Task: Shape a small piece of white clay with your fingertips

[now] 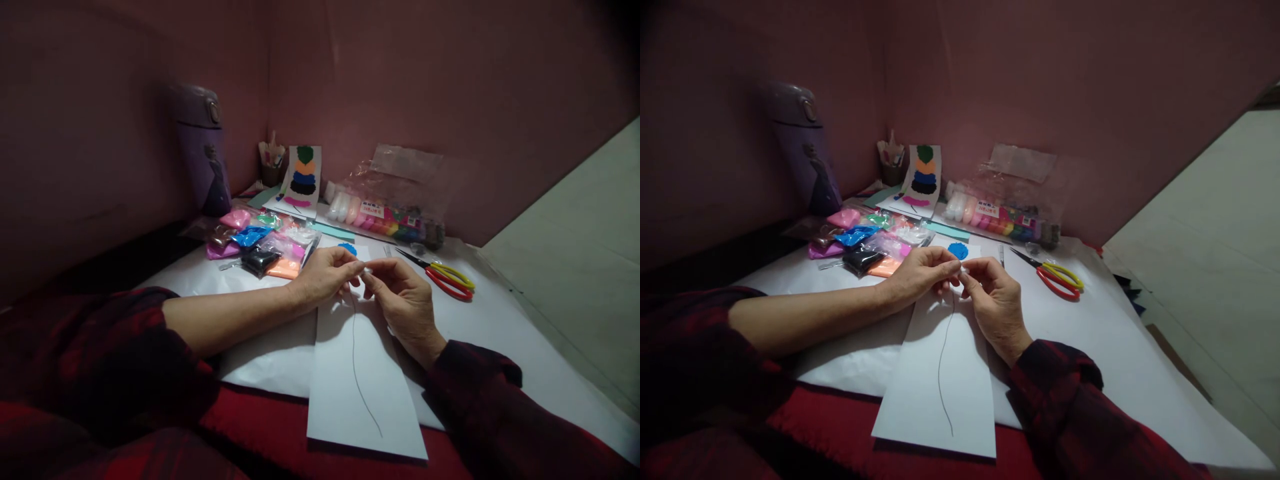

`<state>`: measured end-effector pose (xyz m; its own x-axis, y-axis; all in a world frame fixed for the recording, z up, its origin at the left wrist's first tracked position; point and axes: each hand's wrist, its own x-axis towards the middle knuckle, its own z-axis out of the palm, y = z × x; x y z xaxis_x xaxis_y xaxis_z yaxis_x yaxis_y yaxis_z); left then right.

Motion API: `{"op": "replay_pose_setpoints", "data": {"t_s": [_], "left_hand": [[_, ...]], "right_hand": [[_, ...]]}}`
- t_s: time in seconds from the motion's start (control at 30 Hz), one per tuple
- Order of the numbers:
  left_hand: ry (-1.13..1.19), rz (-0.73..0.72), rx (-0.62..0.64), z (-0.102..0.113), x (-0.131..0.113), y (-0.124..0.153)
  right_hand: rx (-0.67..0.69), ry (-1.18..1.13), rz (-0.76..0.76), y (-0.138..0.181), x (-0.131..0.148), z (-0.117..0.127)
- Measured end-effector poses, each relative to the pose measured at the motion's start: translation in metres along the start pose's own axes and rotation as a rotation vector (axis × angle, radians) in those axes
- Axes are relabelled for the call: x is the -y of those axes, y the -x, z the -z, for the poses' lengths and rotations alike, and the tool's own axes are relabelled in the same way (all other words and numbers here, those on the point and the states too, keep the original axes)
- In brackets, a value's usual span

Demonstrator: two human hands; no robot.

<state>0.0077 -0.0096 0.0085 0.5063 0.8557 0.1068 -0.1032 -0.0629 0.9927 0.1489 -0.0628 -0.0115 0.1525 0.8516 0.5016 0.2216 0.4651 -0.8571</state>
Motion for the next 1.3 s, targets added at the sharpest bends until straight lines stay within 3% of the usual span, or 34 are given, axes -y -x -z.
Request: {"op": "replay_pose_setpoints", "data": {"t_s": [0.23,0.5,0.8,1.07,1.3], "left_hand": [[-0.016,-0.018,-0.03,-0.0014,-0.003,0.0008],[-0.011,0.003,0.023,-0.0001,-0.0014,0.0012],[-0.063,-0.071,-0.056,-0.0011,-0.0007,-0.0008],[-0.057,-0.087,-0.036,-0.0008,0.0006,-0.0007],[-0.038,-0.095,-0.043,-0.0008,0.0012,-0.0011]], "right_hand": [[0.027,-0.023,-0.024,-0.0006,-0.0035,0.0015],[0.0,-0.005,0.008,-0.0002,-0.0005,-0.0012],[0.019,0.046,-0.018,-0.0009,-0.0039,0.0018],[0.027,0.051,-0.022,-0.0008,-0.0019,0.002],[0.009,-0.031,-0.066,-0.0011,-0.0033,0.0015]]}}
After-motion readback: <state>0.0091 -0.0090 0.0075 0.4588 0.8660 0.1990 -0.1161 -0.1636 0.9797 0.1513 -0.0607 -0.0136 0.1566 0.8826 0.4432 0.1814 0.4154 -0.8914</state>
